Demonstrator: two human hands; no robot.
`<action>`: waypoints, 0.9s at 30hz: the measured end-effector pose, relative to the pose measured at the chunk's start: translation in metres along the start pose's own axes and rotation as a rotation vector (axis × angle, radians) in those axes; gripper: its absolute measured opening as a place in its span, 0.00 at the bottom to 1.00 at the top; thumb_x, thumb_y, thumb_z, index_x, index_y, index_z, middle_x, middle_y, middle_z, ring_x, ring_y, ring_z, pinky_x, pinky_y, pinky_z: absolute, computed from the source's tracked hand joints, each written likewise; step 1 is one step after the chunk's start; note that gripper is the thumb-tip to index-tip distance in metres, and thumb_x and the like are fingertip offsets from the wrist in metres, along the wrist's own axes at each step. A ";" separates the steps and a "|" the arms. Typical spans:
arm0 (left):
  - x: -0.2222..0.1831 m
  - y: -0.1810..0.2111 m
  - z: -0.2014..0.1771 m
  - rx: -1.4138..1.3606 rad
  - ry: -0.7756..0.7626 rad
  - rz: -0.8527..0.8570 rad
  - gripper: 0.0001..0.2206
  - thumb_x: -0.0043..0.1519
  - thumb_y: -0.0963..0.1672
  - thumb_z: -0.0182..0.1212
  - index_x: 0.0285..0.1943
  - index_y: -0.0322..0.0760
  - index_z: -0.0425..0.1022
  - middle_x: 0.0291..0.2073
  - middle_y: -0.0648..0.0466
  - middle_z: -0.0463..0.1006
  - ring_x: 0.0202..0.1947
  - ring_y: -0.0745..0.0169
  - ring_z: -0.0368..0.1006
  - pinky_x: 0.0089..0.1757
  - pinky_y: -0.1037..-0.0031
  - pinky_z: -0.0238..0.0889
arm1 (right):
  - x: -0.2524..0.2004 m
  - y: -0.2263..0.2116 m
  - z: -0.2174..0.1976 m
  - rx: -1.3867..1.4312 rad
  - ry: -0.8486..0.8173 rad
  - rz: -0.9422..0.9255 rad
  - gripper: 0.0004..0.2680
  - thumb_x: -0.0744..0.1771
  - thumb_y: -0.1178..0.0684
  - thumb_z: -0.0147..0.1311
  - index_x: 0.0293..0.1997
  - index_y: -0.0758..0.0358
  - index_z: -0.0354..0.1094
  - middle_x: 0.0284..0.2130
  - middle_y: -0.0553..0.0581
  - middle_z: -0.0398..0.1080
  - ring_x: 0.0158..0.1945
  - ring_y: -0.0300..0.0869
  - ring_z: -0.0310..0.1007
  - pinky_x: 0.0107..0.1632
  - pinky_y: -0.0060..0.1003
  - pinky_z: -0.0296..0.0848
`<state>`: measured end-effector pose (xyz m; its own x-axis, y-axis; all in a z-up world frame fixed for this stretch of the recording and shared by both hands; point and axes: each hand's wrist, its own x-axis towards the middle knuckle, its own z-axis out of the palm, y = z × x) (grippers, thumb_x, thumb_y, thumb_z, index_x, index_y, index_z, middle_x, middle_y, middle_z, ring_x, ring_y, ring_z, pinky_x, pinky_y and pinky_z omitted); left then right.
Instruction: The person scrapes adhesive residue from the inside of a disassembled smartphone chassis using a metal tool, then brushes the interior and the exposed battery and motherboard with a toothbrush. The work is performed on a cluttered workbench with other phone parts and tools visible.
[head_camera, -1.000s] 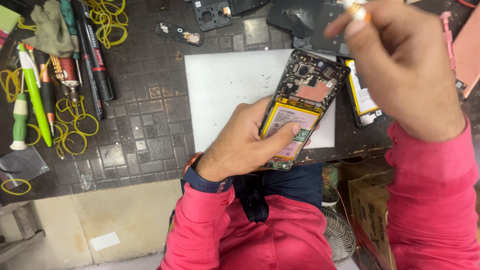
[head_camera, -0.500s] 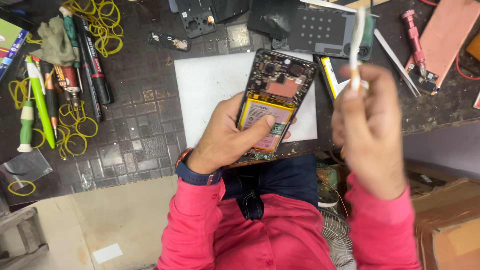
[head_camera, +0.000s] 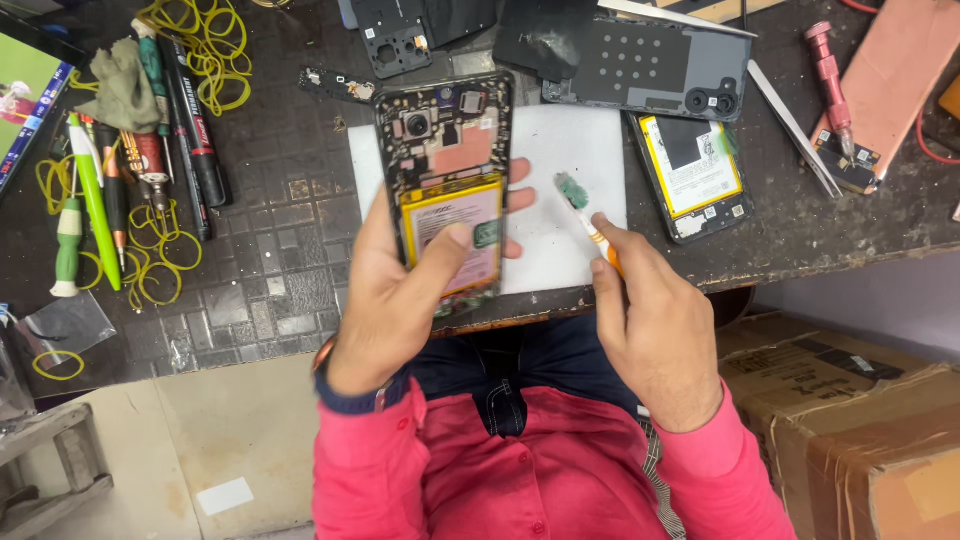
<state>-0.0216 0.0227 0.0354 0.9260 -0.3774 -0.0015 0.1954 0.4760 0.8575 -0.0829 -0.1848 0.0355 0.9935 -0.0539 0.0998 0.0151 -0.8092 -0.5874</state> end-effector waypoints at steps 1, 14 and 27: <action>-0.004 0.005 0.001 0.092 0.019 0.034 0.22 0.74 0.39 0.48 0.77 0.29 0.52 0.69 0.35 0.70 0.67 0.45 0.73 0.59 0.58 0.73 | 0.000 0.001 -0.001 0.000 -0.011 -0.008 0.12 0.70 0.59 0.51 0.61 0.65 0.68 0.44 0.67 0.75 0.41 0.60 0.77 0.40 0.48 0.74; 0.039 -0.005 -0.009 1.706 -0.052 0.377 0.42 0.52 0.57 0.71 0.68 0.25 0.62 0.59 0.44 0.70 0.55 0.46 0.66 0.54 0.58 0.57 | -0.002 0.006 -0.004 0.054 -0.019 0.037 0.13 0.69 0.61 0.48 0.61 0.65 0.67 0.45 0.67 0.74 0.43 0.60 0.77 0.42 0.47 0.74; 0.039 -0.008 -0.021 1.628 -0.102 0.416 0.35 0.58 0.54 0.69 0.67 0.26 0.63 0.65 0.39 0.65 0.69 0.38 0.58 0.67 0.47 0.46 | -0.010 0.017 0.005 0.055 0.081 0.143 0.12 0.72 0.60 0.44 0.61 0.69 0.68 0.40 0.65 0.65 0.39 0.53 0.69 0.44 0.43 0.69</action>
<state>0.0199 0.0209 0.0178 0.7893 -0.5237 0.3206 -0.6139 -0.6844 0.3934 -0.0916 -0.1954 0.0208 0.9736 -0.2154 0.0752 -0.1178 -0.7570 -0.6428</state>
